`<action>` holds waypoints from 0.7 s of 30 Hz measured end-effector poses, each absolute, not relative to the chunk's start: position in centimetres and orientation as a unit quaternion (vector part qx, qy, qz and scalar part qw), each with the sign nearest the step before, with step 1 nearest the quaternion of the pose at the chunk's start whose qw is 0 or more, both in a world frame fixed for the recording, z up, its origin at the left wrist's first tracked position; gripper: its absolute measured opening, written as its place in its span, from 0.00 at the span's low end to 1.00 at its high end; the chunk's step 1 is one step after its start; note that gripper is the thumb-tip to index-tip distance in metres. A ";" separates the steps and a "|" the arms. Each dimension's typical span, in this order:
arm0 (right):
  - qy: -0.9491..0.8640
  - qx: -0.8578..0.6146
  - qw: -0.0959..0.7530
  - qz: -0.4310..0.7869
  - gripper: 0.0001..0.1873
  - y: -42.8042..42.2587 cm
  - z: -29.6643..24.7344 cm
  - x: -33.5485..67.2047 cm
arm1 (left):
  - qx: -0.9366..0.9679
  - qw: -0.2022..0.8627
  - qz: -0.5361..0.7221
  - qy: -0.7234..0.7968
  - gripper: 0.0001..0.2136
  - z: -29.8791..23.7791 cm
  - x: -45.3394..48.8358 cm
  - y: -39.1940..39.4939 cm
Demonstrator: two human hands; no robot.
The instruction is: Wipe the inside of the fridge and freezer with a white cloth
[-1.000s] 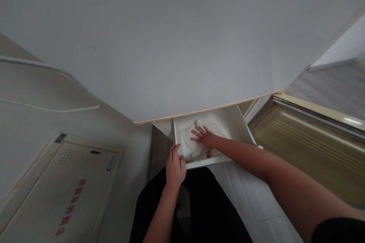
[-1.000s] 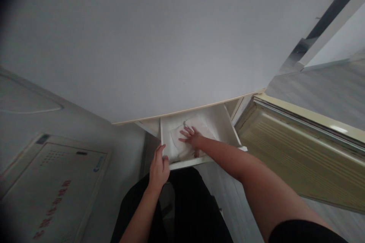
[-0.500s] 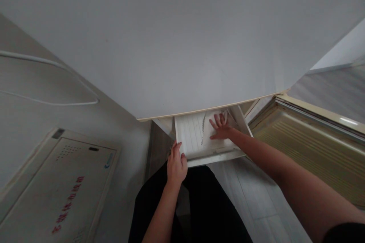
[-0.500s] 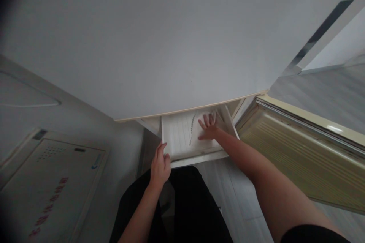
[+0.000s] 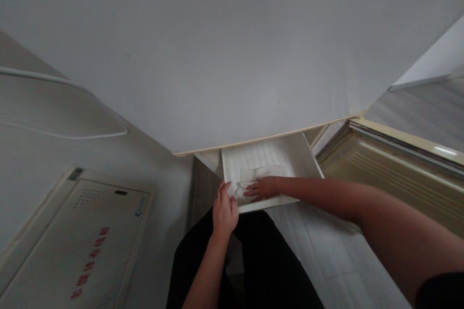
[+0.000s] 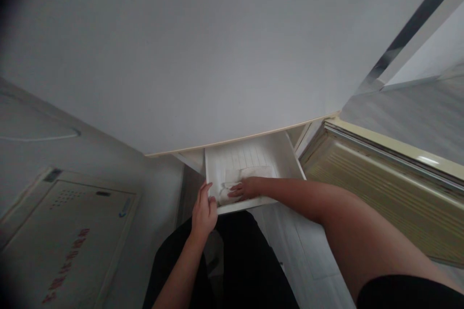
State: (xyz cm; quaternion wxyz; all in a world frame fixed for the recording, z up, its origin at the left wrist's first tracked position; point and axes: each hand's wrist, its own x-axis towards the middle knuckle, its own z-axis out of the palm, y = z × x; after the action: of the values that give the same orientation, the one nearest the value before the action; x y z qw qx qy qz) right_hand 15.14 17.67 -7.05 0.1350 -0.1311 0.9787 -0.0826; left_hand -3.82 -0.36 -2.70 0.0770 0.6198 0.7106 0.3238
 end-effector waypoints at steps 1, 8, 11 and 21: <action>0.978 -0.132 0.135 -0.086 0.21 18.2 -7.0 16.8 | 0.621 0.078 0.324 0.710 0.21 -2.7 -3.8 -0.4; 0.981 -0.068 0.155 -0.094 0.45 20.4 -4.2 26.6 | 0.625 0.075 0.335 0.701 0.21 -2.6 -3.6 -0.3; 0.977 -0.010 0.206 -0.052 0.43 20.3 -3.2 28.2 | 0.627 0.069 0.335 0.700 0.21 -2.7 -3.6 -0.3; 0.836 0.332 0.052 -0.435 0.21 20.2 -3.4 21.1 | 0.622 0.062 0.345 0.700 0.20 -2.6 -3.5 -0.3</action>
State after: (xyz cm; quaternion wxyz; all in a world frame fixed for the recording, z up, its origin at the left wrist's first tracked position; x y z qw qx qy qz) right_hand 21.15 20.18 -3.43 0.0521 0.3319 0.8355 -0.4348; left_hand -3.47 -0.29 -2.60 0.0623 0.6221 0.7002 0.3448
